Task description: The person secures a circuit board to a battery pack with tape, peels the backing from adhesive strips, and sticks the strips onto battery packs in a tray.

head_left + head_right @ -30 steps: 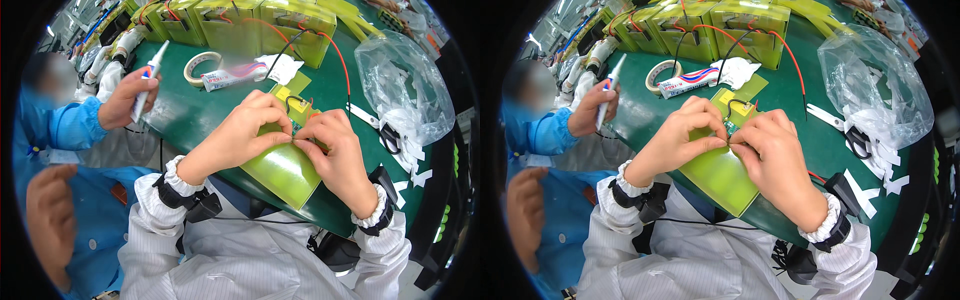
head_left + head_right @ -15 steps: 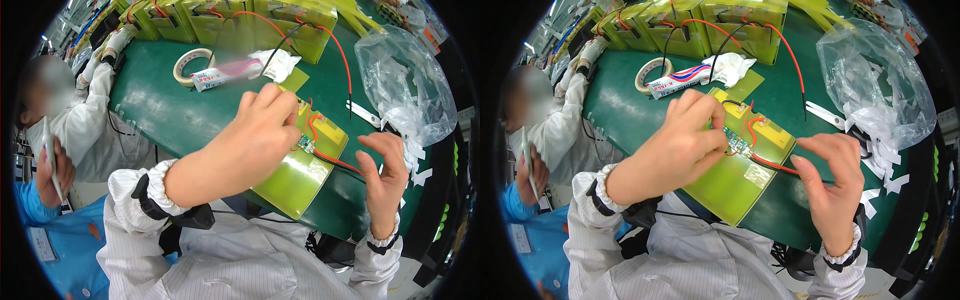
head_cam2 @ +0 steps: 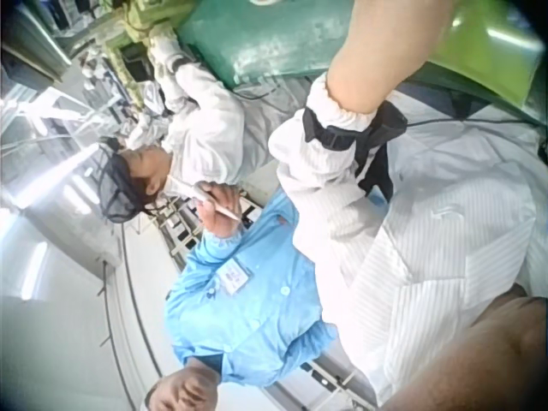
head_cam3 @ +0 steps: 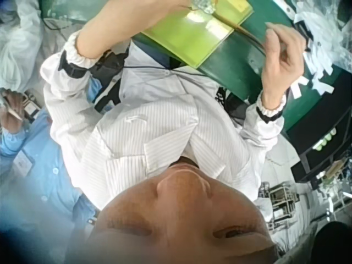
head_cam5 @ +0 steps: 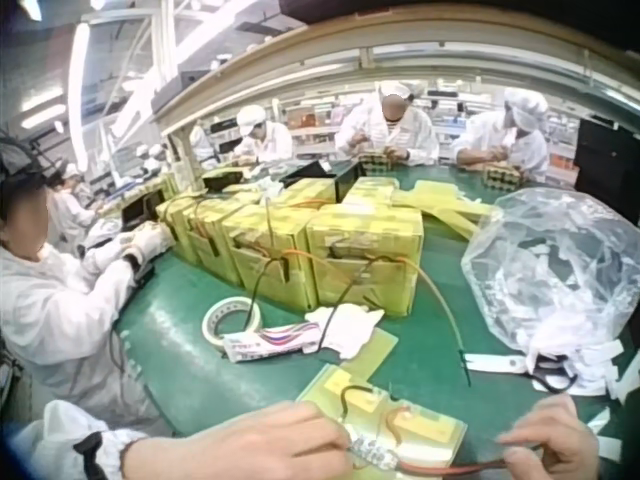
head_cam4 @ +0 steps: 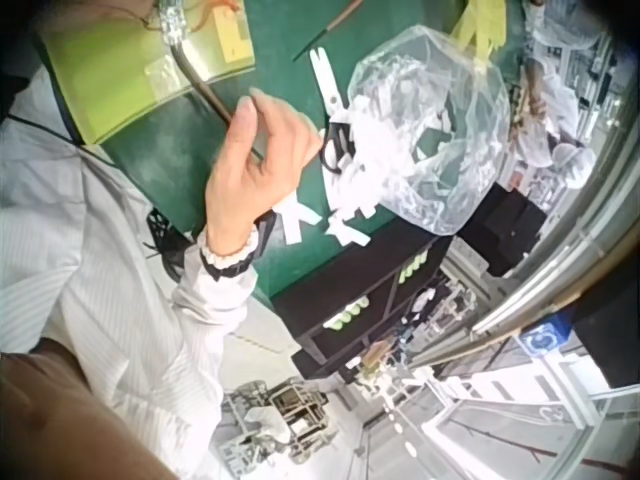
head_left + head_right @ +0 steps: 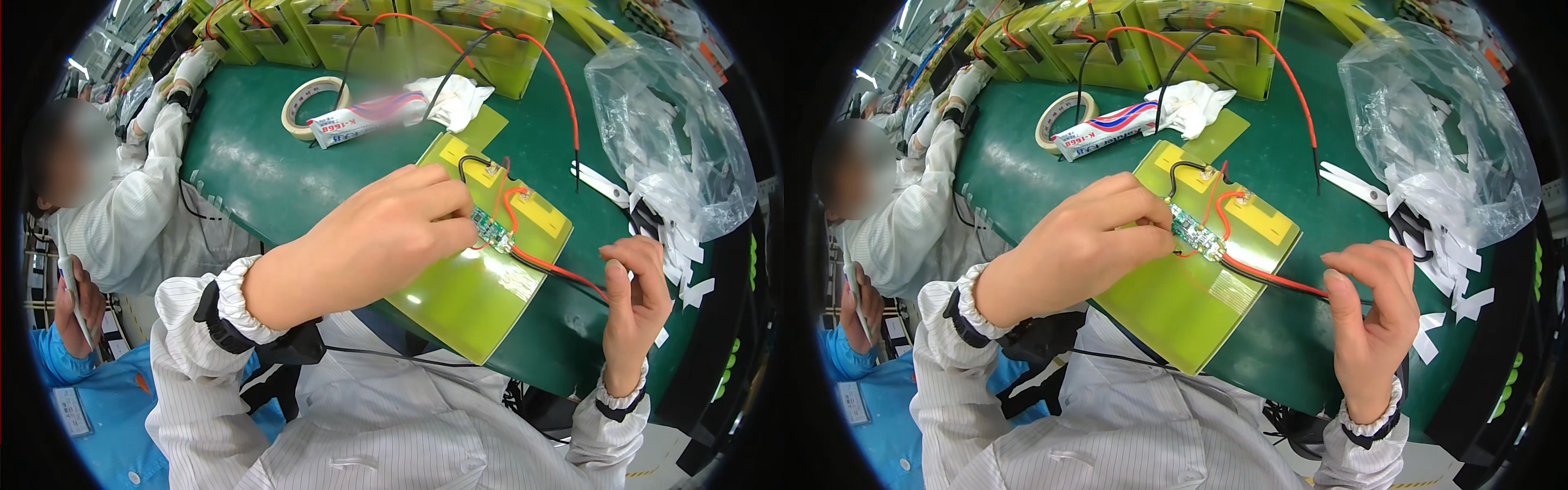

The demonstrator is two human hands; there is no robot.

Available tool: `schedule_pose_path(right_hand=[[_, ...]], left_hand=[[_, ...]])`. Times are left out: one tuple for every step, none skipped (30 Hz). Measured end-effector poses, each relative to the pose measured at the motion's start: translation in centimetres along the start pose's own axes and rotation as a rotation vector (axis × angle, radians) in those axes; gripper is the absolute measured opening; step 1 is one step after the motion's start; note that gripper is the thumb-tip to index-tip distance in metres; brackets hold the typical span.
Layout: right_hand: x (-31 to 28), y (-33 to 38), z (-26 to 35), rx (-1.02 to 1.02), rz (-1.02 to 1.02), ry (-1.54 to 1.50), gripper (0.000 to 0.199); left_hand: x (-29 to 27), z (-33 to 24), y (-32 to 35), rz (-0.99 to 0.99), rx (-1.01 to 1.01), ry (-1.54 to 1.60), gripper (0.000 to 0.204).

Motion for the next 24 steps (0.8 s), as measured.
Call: schedule_pose_path(right_hand=[[0.1,0.1,-0.1,-0.001,0.003,-0.002,0.009],[0.1,0.2,-0.3,0.013,0.001,-0.012,0.009],[0.2,0.3,-0.5,0.028,0.0,-0.021,0.009],[0.3,0.4,-0.6,0.028,0.003,-0.02,0.009],[0.3,0.5,-0.8,0.023,-0.002,-0.02,0.009],[0.3,0.6,-0.9,0.017,-0.007,-0.019,0.009],[0.3,0.6,-1.0,0.02,-0.005,-0.017,0.009],[0.2,0.7,-1.0,0.011,-0.022,-0.012,0.009],[0.2,0.7,-1.0,0.001,-0.039,-0.006,0.009],[0.1,0.7,-1.0,0.001,-0.037,-0.006,0.009],[0.2,0.7,-1.1,0.003,-0.039,-0.003,0.009],[0.3,0.8,-1.2,0.005,-0.042,0.0,0.009],[0.4,0.9,-1.3,0.008,-0.041,-0.001,0.009],[0.4,0.9,-1.2,-0.002,-0.037,0.005,0.009],[0.4,0.9,-1.1,-0.013,-0.033,0.01,0.01],[0.3,0.9,-1.1,-0.012,-0.034,0.01,0.01],[0.2,0.9,-1.1,-0.021,-0.038,0.013,0.01],[0.2,0.9,-1.1,-0.031,-0.043,0.017,0.01],[0.2,0.9,-1.1,-0.033,-0.044,0.014,0.01],[0.1,1.0,-1.3,-0.014,-0.049,0.003,0.009],[0.1,1.1,-1.4,0.005,-0.056,-0.009,0.009],[0.0,1.1,-1.5,0.007,-0.057,-0.009,0.009],[0.0,1.1,-1.5,-0.003,-0.054,-0.003,0.01],[0.0,1.1,-1.5,-0.012,-0.051,0.002,0.011]], left_hand=[[0.0,-0.1,0.0,-0.019,0.042,-0.014,0.014],[-0.1,0.0,-0.1,-0.02,0.041,-0.014,0.014],[-0.2,-0.1,-0.2,0.001,0.074,-0.045,0.015],[-0.3,-0.3,-0.3,0.022,0.107,-0.076,0.017],[-0.5,-0.4,-0.5,0.022,0.107,-0.073,0.017],[-0.4,-0.7,-0.6,0.104,0.151,-0.157,0.017],[-0.1,-0.9,-0.6,0.185,0.196,-0.24,0.018],[-0.1,-0.8,-0.6,0.184,0.194,-0.239,0.018],[0.1,-0.9,-0.6,0.174,0.219,-0.247,0.018],[0.1,-0.9,-0.6,0.164,0.244,-0.255,0.019],[0.2,-0.8,-0.6,0.166,0.242,-0.252,0.019],[0.2,-0.7,-0.7,0.165,0.228,-0.218,0.019],[0.3,-0.6,-0.7,0.164,0.213,-0.185,0.019],[0.2,-0.6,-0.7,0.165,0.213,-0.183,0.019],[0.1,-0.4,-0.8,0.18,0.197,-0.15,0.019],[0.1,-0.3,-0.8,0.195,0.18,-0.116,0.018],[0.1,-0.2,-0.9,0.195,0.179,-0.118,0.018],[0.0,0.0,-0.9,0.183,0.193,-0.071,0.018],[-0.1,0.0,-0.9,0.172,0.208,-0.024,0.017],[-0.1,0.1,-1.0,0.173,0.21,-0.023,0.017],[-0.1,0.2,-1.0,0.193,0.2,-0.004,0.018],[-0.2,0.3,-1.0,0.214,0.19,0.015,0.018],[-0.3,0.4,-0.9,0.216,0.192,0.014,0.018],[-0.3,0.6,-0.7,0.218,0.169,0.064,0.019]])
Point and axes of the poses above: each hand's wrist, its own y-axis away from the middle knuckle, its own x-axis out of the palm, z = x × y, the point moved 4 cm from there along -y, towards the middle knuckle, and after that the axes turned 7 degrees about y, right-handed, at the moved point
